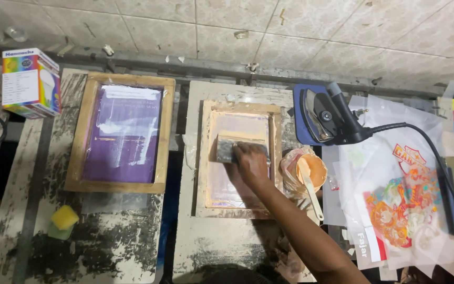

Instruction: Spreading ink or emulsion onto a screen printing frame using a hand scraper and a wooden stick

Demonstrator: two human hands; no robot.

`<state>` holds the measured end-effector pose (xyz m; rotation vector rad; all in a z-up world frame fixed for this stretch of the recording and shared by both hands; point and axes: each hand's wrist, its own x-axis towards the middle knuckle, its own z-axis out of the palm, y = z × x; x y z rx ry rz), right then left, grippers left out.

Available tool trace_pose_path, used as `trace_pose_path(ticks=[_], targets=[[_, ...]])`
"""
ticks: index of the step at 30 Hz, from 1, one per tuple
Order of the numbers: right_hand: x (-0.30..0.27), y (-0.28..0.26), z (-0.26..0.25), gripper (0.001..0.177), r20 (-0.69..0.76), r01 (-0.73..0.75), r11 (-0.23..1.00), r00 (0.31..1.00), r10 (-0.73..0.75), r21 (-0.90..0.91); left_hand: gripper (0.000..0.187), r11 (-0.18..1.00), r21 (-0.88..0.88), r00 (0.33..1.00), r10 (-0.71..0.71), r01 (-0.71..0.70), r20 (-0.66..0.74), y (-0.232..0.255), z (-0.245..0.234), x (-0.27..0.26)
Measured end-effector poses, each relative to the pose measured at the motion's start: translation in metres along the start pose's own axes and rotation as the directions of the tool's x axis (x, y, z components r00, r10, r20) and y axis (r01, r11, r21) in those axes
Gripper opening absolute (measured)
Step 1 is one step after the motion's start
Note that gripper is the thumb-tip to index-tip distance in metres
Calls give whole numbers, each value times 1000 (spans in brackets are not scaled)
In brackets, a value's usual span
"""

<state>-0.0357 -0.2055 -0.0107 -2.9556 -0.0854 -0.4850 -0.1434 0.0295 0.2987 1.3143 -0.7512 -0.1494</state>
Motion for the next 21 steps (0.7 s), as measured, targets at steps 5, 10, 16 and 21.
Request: trace_pose_path(ticks=[5,10,16,21], targets=[[1,3,-30,5,138,-68,992,989,53,106,52,998,-3,989,-58,58,-134,-58,-45,62],[46,44,2,9,91,-131,991,988,128,37,53,984,13,941,-166,178,-294,-135,-79,51],[73,61,33,10,182,-61,995,980,74,-79,35,873,370,884,-131,318,-450,-248,-95,5],[19,14,-6,8,250,-58,998,967,49,30,31,604,732,930,-45,316,-365,-278,-76,-21]])
